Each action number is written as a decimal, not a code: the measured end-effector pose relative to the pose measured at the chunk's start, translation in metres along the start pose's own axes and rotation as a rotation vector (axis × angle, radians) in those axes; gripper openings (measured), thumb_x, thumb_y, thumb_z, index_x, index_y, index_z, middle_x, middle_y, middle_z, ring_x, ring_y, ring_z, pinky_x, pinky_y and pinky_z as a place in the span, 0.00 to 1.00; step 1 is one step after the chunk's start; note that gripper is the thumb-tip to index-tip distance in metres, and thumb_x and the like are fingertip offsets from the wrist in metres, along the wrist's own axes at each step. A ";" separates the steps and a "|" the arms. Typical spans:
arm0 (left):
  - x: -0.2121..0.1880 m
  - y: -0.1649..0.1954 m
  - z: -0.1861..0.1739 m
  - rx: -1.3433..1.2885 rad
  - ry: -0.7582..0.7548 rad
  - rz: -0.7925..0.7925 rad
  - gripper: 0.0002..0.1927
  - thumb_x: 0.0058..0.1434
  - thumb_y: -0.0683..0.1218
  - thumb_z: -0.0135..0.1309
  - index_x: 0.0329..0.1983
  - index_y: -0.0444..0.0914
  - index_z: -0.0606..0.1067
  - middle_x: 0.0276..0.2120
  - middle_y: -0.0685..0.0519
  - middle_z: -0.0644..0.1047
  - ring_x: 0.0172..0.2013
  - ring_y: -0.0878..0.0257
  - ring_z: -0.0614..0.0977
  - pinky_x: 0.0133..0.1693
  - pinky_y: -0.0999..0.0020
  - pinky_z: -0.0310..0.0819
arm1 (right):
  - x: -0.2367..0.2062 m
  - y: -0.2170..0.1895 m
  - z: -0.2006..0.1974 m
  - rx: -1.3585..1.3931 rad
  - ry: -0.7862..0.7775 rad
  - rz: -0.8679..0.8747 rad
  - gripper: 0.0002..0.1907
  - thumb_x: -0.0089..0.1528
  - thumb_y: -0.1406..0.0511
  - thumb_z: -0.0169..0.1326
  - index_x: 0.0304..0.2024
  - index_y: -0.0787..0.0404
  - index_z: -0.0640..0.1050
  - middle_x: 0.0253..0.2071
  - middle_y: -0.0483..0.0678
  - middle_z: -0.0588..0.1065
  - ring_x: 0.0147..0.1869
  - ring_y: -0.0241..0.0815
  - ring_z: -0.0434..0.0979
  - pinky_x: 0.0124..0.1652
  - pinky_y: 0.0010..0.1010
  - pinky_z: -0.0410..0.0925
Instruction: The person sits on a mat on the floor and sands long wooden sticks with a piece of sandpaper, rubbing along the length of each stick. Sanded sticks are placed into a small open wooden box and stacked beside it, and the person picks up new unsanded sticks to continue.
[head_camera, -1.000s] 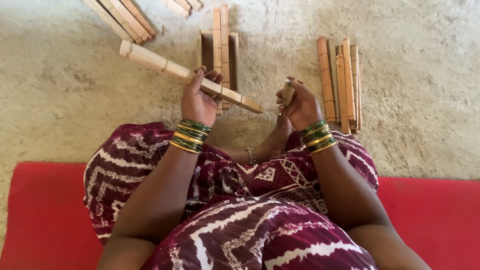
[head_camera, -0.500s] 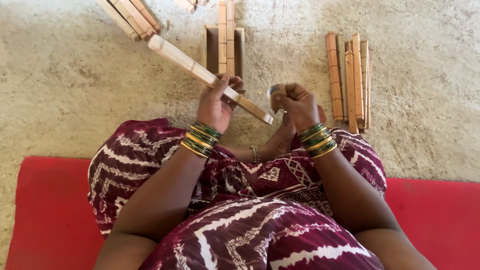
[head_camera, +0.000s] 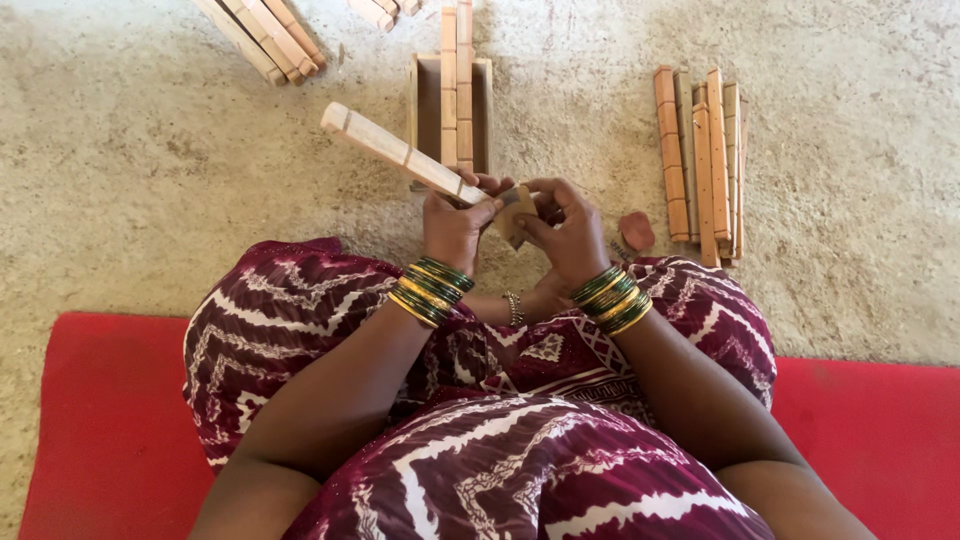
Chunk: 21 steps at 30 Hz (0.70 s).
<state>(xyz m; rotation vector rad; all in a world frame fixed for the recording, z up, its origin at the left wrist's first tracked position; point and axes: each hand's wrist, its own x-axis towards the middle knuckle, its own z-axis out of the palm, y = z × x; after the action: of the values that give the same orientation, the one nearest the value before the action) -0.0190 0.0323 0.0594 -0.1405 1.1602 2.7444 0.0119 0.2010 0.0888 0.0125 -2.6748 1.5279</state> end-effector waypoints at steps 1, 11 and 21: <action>0.001 0.001 0.000 -0.018 0.002 0.003 0.18 0.55 0.24 0.50 0.42 0.36 0.68 0.41 0.41 0.77 0.51 0.47 0.84 0.53 0.58 0.84 | -0.001 -0.001 0.001 -0.106 0.052 -0.069 0.20 0.59 0.68 0.63 0.53 0.63 0.76 0.45 0.50 0.80 0.46 0.39 0.82 0.45 0.30 0.77; 0.006 0.000 -0.002 0.034 0.026 0.174 0.19 0.55 0.23 0.52 0.43 0.36 0.67 0.48 0.43 0.76 0.54 0.50 0.82 0.57 0.59 0.81 | -0.030 -0.005 0.037 -0.405 0.138 -0.627 0.30 0.67 0.71 0.45 0.72 0.65 0.59 0.75 0.58 0.60 0.76 0.53 0.62 0.75 0.44 0.53; -0.009 0.026 0.016 -0.410 0.112 -0.158 0.13 0.64 0.53 0.54 0.36 0.40 0.69 0.41 0.44 0.81 0.44 0.53 0.85 0.46 0.62 0.85 | -0.023 0.011 0.050 -0.788 0.158 -0.586 0.39 0.63 0.69 0.52 0.73 0.66 0.52 0.68 0.61 0.63 0.72 0.58 0.63 0.70 0.53 0.57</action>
<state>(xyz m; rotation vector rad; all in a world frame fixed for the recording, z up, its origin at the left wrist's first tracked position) -0.0158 0.0248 0.0905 -0.4182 0.5617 2.8193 0.0315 0.1624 0.0529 0.5448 -2.5992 0.2731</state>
